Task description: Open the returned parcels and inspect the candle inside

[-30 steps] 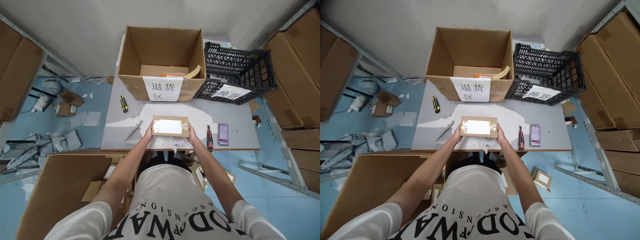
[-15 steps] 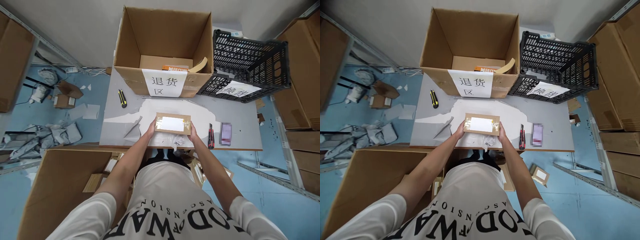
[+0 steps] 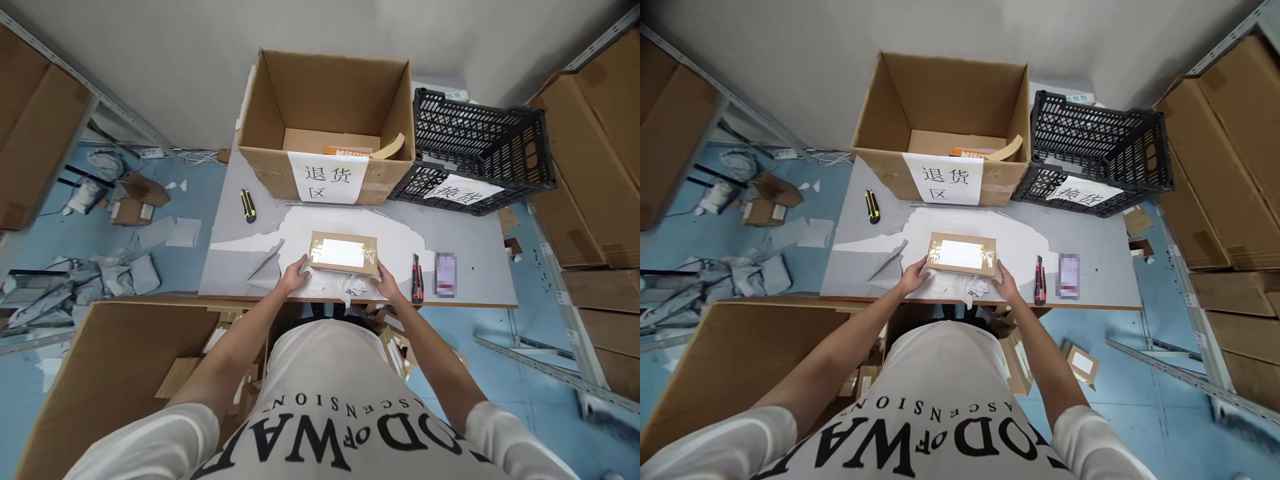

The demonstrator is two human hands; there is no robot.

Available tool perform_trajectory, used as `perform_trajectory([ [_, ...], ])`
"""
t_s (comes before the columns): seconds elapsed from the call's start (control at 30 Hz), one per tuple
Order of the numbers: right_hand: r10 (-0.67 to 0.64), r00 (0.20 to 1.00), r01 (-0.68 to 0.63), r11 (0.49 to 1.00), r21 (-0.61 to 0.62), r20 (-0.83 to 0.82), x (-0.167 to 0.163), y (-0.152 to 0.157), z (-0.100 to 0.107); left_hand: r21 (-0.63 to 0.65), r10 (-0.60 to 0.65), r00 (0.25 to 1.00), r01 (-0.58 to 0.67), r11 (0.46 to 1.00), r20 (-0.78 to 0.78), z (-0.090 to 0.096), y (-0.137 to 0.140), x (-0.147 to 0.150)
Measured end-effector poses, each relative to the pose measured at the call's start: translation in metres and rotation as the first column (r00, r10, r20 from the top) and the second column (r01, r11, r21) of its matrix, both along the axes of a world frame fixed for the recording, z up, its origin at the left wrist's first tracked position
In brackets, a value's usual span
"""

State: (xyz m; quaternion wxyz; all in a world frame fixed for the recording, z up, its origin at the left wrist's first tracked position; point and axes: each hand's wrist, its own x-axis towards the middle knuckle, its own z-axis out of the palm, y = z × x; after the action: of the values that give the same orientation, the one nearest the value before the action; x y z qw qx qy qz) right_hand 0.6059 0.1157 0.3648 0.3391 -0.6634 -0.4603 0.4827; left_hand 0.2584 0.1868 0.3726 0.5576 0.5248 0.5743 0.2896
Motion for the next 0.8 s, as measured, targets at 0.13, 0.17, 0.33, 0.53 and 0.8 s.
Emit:
perform_trajectory([
  [0.13,-0.017,1.000,0.018,0.999,-0.045,0.018,-0.017,0.003,-0.001,-0.008,-0.037,0.999,0.036,0.999,-0.038,-0.006,-0.008,0.012],
  [0.17,-0.036,0.999,0.037,0.998,-0.052,0.013,-0.021,0.005,0.000,-0.008,-0.032,0.999,0.032,0.999,-0.043,-0.006,-0.009,0.016],
  [0.33,-0.058,0.998,0.058,0.998,-0.013,-0.018,-0.024,0.009,0.017,0.024,-0.001,0.998,0.002,1.000,-0.056,0.012,-0.010,0.021],
  [0.53,-0.097,0.994,0.098,0.995,0.012,-0.059,-0.016,0.026,0.053,0.113,0.071,0.969,-0.045,0.993,-0.235,0.057,-0.001,0.024],
  [0.8,-0.237,0.963,0.201,0.947,-0.250,-0.125,-0.023,0.037,0.047,0.021,-0.009,0.879,0.021,1.000,-0.476,0.058,0.020,0.037],
])
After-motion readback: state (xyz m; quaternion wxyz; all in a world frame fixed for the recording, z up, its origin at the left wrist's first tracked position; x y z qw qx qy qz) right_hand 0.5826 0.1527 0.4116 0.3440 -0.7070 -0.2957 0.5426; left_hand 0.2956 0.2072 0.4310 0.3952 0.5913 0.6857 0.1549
